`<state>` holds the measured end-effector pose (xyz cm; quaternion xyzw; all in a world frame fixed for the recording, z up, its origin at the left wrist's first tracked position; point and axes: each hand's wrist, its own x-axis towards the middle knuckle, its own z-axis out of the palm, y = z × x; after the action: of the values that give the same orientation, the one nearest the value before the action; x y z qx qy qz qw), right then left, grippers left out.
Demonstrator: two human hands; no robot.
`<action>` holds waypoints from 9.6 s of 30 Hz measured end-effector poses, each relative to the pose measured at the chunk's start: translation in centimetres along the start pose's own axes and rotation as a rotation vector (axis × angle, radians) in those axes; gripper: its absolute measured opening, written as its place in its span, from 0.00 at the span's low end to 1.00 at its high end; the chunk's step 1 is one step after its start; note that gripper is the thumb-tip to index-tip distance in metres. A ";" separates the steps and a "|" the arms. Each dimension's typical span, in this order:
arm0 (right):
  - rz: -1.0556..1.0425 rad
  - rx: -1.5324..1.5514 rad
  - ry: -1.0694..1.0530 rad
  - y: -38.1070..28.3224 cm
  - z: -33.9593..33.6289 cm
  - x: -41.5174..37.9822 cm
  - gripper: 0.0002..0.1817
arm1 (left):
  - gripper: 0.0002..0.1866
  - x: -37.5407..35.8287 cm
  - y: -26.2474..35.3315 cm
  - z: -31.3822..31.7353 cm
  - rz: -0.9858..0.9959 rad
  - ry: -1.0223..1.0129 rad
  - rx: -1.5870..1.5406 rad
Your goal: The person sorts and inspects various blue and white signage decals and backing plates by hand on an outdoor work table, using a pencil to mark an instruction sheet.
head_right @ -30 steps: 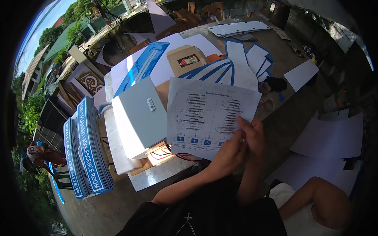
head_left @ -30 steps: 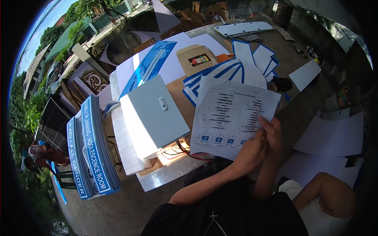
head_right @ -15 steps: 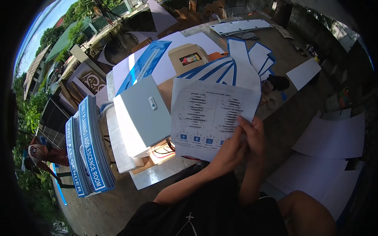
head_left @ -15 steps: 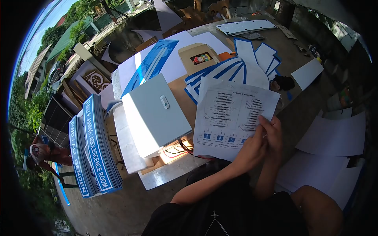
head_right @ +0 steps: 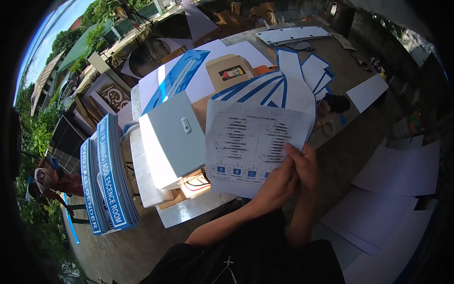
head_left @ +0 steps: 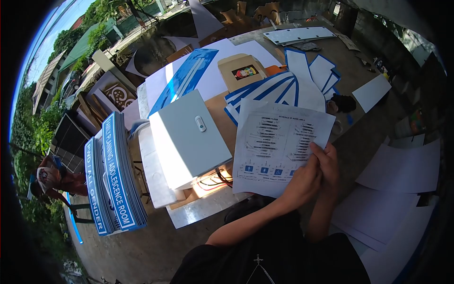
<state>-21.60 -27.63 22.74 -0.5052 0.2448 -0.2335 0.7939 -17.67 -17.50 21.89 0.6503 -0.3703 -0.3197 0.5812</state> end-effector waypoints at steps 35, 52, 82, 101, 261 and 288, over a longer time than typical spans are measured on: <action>-0.014 -0.026 -0.083 0.1 -1.3 2.7 0.15 | 0.12 1.1 -0.8 0.2 0.036 0.003 -0.039; -0.022 -0.002 -0.108 0.0 -1.4 3.8 0.15 | 0.19 0.4 2.7 -2.0 0.022 0.002 0.052; -0.037 0.020 -0.121 -0.4 -0.6 3.0 0.15 | 0.17 -0.3 1.3 -1.5 0.096 -0.008 0.010; -0.041 0.007 -0.093 -0.2 -0.3 2.5 0.14 | 0.19 -0.9 1.8 -2.0 0.133 -0.055 0.016; 0.307 0.661 -2.168 33.8 55.3 -64.7 0.05 | 0.12 -108.5 -33.7 -39.4 -0.461 1.840 -0.691; -0.325 0.054 -1.640 34.3 68.6 -66.8 0.10 | 0.10 -104.2 -42.0 -58.4 -0.658 1.398 -0.631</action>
<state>-26.05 73.92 26.88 -0.5249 -0.4922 0.0908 0.6884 -17.93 103.86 -14.28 0.5803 0.3915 -0.0844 0.7091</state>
